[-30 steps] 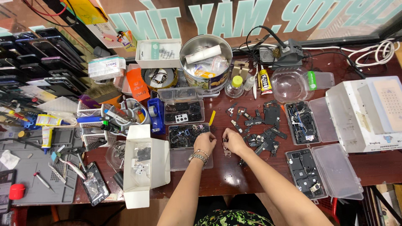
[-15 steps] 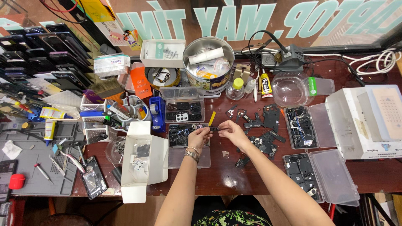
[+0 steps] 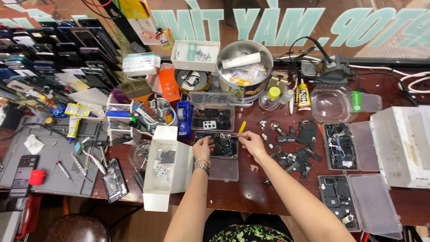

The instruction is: The person sorts small electronic components and phone parts on a cluttered workbench, placing them into clear plastic storage boxes. They handle various items including circuit boards, connectors, and screws, organizing them into separate compartments.

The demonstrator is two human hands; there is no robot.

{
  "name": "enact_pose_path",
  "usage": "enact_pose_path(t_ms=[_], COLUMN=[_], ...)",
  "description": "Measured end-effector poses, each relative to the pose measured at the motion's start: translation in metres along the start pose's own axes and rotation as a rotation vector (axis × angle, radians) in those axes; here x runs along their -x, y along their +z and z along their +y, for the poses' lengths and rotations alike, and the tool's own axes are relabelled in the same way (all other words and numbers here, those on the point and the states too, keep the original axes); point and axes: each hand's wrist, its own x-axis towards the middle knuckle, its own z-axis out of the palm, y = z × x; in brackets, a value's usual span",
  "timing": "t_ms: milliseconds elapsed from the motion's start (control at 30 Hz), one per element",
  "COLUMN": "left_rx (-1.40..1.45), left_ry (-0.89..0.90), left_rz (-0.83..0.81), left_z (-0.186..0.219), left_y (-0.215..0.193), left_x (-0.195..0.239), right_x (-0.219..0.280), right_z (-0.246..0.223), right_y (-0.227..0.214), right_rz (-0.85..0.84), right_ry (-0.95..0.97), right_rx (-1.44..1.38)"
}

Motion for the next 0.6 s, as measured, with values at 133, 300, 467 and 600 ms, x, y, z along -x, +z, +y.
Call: enact_pose_path(t_ms=[133,300,467,600], left_rx=[-0.093,-0.366,-0.677,-0.753], left_ry=[0.028,0.098,0.285,0.381], left_rz=[0.076,0.148,0.167,0.082], left_z=[0.020,0.037,0.032,0.020], left_y=[-0.017,-0.018,-0.011,0.003], left_x=[0.003,0.011,0.002,-0.014], right_x=[-0.002,-0.008,-0.018,-0.030], right_z=[-0.013,-0.029,-0.022,-0.022], right_y=[0.038,0.080,0.078,0.021], right_rz=[0.032,-0.003,0.055,0.228], right_ry=[-0.026,-0.134,-0.326,-0.311], right_rx=[0.175,0.330,0.486,0.482])
